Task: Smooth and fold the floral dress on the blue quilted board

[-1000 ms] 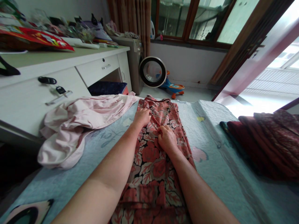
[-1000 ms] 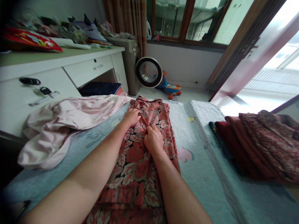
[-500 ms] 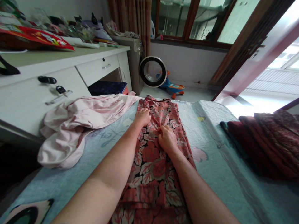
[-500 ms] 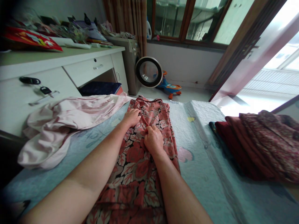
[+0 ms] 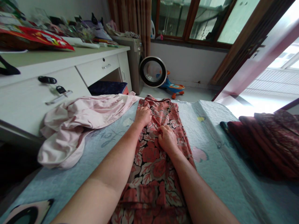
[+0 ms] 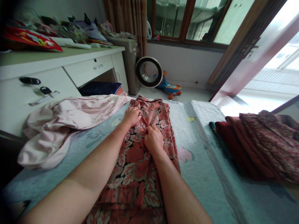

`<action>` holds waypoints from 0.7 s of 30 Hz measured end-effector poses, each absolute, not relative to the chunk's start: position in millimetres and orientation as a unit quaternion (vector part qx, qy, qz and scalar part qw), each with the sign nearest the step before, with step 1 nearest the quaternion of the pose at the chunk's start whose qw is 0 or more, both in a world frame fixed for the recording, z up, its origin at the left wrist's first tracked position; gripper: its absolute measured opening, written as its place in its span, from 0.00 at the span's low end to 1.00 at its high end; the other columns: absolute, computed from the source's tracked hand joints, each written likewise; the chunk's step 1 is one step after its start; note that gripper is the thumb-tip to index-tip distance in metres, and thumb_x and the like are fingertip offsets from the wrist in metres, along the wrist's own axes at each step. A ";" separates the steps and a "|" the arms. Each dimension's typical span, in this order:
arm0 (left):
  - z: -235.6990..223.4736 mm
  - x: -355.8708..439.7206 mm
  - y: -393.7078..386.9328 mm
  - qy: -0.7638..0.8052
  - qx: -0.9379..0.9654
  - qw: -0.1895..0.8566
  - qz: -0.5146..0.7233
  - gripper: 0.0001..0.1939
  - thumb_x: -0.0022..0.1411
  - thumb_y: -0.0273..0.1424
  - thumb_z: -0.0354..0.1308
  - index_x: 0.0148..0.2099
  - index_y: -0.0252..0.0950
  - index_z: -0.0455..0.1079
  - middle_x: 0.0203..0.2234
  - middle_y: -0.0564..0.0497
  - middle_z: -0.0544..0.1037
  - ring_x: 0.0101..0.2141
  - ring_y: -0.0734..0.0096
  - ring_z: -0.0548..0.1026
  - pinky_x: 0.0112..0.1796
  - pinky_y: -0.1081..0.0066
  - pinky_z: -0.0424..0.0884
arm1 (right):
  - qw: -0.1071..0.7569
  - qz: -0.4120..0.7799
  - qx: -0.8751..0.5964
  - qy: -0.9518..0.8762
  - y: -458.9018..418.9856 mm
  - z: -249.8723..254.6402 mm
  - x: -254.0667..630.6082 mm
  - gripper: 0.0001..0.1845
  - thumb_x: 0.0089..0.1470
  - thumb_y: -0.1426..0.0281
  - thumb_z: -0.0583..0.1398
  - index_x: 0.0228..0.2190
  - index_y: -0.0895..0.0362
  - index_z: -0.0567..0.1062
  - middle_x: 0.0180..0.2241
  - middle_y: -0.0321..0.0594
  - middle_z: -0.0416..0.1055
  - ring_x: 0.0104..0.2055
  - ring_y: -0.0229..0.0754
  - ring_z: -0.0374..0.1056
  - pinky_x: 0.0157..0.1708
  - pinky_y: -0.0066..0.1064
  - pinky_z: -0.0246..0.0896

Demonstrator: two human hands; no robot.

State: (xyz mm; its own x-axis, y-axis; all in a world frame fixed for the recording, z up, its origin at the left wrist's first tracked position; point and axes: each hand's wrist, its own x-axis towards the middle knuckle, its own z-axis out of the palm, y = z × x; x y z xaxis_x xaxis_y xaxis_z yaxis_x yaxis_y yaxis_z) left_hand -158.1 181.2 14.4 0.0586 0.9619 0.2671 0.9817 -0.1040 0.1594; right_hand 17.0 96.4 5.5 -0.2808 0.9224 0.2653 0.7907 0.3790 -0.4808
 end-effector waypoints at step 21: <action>8.4 -157.1 180.9 -0.694 -0.710 0.018 -0.115 0.17 0.65 0.34 0.51 0.52 0.37 0.73 0.54 0.43 0.74 0.55 0.50 0.68 0.53 0.55 0.65 | 0.263 0.131 -0.540 -0.789 96.8 4.6 17.0 0.13 0.48 0.79 0.54 0.33 0.55 0.75 0.36 0.41 0.70 0.41 0.43 0.66 0.42 0.30 0.58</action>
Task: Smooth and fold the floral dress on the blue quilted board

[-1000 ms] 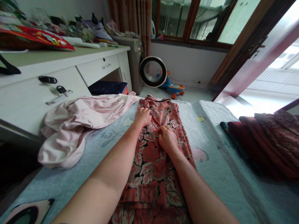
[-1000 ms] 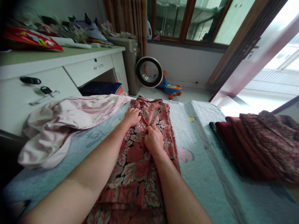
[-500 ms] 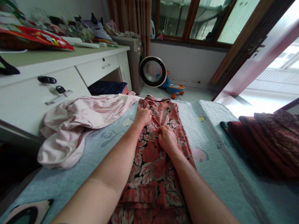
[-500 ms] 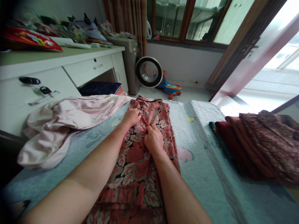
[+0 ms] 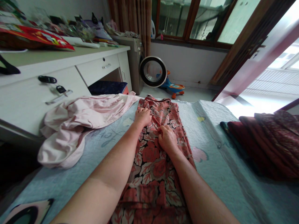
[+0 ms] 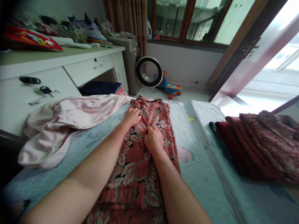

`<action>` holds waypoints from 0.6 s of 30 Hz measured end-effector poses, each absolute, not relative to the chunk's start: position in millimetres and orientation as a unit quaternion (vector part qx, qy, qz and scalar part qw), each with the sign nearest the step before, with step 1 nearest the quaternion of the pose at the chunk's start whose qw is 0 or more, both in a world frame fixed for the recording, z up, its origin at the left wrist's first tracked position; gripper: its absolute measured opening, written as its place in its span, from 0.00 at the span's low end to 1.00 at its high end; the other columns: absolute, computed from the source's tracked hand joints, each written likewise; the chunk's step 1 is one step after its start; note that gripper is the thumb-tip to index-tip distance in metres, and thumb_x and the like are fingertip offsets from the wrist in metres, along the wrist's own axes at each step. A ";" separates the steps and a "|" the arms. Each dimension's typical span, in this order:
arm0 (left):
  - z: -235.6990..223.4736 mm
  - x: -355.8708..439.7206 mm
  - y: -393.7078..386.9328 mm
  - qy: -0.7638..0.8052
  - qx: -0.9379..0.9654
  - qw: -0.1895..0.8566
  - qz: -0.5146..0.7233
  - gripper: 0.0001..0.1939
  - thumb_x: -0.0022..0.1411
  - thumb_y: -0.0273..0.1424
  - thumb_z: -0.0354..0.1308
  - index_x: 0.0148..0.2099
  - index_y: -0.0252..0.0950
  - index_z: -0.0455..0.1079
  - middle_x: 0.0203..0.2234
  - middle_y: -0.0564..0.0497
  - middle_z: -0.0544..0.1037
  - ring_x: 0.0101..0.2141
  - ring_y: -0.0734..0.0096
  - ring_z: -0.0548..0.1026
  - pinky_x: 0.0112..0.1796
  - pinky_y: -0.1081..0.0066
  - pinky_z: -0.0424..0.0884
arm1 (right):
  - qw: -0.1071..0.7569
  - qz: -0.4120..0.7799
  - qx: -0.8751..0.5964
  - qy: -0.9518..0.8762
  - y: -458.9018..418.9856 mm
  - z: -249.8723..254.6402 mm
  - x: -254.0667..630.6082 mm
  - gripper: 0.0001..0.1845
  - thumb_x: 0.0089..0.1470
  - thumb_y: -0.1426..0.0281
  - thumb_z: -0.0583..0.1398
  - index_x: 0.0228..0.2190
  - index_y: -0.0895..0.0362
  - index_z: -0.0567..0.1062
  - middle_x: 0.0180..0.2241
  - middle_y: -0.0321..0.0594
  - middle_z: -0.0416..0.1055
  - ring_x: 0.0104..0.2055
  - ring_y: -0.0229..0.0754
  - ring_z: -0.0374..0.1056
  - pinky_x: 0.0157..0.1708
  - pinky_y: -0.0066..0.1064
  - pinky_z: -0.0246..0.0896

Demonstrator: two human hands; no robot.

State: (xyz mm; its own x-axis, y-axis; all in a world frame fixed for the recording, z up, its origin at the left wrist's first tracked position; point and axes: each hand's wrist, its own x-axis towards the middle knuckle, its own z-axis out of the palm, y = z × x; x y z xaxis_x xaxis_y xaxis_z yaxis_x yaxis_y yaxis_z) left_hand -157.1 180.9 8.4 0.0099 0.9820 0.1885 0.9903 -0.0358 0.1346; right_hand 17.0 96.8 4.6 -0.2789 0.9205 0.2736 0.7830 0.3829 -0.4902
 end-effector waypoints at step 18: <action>11.7 -157.7 179.9 -0.689 -0.713 0.029 -0.126 0.16 0.64 0.32 0.52 0.51 0.36 0.75 0.50 0.43 0.76 0.52 0.51 0.70 0.52 0.57 0.65 | 0.264 0.130 -0.541 -0.788 96.7 4.3 17.1 0.13 0.48 0.79 0.55 0.33 0.55 0.75 0.36 0.41 0.70 0.41 0.44 0.66 0.42 0.31 0.58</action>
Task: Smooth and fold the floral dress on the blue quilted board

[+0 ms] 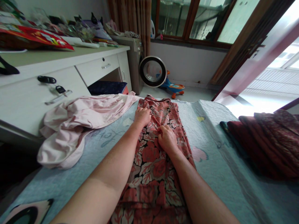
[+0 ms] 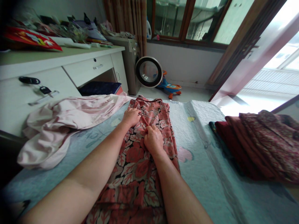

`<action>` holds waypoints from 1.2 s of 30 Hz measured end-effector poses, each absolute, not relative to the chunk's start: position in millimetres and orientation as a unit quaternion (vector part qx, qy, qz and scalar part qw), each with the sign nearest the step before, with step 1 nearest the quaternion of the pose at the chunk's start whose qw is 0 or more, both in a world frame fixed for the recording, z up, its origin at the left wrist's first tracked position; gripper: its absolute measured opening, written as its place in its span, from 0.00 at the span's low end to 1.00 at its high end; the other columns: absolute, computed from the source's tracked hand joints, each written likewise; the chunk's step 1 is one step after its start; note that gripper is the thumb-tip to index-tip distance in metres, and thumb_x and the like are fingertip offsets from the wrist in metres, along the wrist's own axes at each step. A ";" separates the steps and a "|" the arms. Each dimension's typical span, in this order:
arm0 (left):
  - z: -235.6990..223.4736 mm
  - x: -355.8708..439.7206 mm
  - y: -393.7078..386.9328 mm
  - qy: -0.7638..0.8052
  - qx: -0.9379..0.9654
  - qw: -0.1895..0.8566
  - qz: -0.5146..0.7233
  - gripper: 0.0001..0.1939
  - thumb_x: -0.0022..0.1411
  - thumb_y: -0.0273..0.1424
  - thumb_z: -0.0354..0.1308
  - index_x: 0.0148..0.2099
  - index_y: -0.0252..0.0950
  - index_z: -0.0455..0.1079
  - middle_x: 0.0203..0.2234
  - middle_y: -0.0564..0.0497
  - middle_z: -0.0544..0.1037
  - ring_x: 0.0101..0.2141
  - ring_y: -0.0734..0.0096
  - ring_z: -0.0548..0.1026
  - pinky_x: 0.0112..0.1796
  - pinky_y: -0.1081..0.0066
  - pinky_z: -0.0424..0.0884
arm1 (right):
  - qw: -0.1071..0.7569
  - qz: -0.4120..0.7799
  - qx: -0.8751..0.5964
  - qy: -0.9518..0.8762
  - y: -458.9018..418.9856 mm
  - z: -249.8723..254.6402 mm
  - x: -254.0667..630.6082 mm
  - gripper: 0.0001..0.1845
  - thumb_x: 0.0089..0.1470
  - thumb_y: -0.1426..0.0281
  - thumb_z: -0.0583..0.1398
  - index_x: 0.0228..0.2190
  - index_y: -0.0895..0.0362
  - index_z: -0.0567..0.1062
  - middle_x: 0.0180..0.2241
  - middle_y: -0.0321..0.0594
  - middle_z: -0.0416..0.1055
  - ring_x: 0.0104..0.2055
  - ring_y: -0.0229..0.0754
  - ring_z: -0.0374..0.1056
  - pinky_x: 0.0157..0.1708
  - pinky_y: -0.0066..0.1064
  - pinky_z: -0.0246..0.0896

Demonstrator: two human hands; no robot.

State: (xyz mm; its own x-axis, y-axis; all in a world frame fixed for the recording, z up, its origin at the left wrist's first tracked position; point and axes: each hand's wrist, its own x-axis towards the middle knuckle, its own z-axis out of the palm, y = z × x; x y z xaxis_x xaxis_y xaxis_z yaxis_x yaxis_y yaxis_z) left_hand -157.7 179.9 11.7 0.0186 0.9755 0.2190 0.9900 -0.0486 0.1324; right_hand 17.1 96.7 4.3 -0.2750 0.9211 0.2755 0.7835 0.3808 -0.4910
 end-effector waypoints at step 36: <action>24.5 -157.5 184.0 -0.664 -0.736 -0.051 -0.122 0.09 0.61 0.33 0.58 0.40 0.37 0.77 0.44 0.44 0.78 0.44 0.61 0.76 0.49 0.67 0.69 | 0.255 0.127 -0.546 -0.788 95.9 6.2 16.9 0.12 0.49 0.79 0.55 0.33 0.54 0.75 0.37 0.41 0.71 0.41 0.43 0.66 0.43 0.30 0.58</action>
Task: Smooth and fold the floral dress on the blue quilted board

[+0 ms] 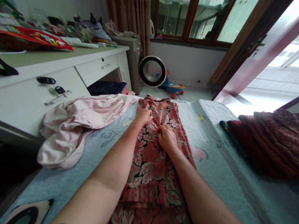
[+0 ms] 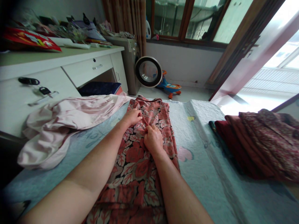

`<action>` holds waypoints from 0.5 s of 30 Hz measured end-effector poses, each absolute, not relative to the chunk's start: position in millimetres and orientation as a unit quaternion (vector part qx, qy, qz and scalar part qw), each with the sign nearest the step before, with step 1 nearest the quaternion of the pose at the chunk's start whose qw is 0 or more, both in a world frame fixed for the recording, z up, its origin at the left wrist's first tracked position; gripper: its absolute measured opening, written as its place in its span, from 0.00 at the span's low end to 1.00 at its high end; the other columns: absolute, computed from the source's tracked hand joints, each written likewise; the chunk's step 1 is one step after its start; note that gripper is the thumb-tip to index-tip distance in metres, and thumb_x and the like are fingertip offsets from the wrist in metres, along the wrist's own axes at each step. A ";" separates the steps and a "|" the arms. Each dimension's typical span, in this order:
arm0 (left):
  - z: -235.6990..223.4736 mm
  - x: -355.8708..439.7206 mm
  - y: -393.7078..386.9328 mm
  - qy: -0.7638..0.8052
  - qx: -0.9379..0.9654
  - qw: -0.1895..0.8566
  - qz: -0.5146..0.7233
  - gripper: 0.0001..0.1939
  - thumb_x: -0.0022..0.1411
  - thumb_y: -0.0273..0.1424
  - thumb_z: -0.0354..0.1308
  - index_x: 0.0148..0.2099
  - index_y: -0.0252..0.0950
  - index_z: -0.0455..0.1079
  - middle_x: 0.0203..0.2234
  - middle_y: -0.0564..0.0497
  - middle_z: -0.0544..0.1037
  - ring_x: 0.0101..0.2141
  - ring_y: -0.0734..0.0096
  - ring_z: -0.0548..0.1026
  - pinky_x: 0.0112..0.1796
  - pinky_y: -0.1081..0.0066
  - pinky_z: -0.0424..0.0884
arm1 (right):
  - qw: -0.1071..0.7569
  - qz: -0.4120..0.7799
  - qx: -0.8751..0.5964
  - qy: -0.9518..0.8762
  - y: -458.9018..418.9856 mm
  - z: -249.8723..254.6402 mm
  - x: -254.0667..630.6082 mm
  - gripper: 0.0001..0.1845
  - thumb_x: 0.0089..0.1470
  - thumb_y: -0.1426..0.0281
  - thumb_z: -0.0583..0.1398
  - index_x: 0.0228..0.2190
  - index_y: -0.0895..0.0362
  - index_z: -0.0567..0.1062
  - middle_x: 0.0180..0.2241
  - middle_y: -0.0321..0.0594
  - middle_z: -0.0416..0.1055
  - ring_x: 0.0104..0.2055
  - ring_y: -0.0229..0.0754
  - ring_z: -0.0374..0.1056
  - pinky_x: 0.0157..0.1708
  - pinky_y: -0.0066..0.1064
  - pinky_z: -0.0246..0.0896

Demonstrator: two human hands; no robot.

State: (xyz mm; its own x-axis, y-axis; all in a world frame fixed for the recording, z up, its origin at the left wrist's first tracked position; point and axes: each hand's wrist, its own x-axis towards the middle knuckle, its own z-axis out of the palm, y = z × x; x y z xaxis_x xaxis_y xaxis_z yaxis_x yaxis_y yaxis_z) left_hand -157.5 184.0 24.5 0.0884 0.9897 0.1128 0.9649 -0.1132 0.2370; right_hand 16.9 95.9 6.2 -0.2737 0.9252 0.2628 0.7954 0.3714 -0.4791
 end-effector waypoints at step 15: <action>26.0 -160.9 184.7 0.650 0.749 0.083 0.100 0.13 0.55 0.30 0.61 0.44 0.37 0.76 0.43 0.44 0.78 0.42 0.61 0.77 0.44 0.69 0.71 | 0.258 0.131 -0.547 -0.786 96.2 6.7 16.6 0.13 0.49 0.79 0.55 0.34 0.55 0.76 0.37 0.41 0.71 0.41 0.43 0.66 0.42 0.31 0.58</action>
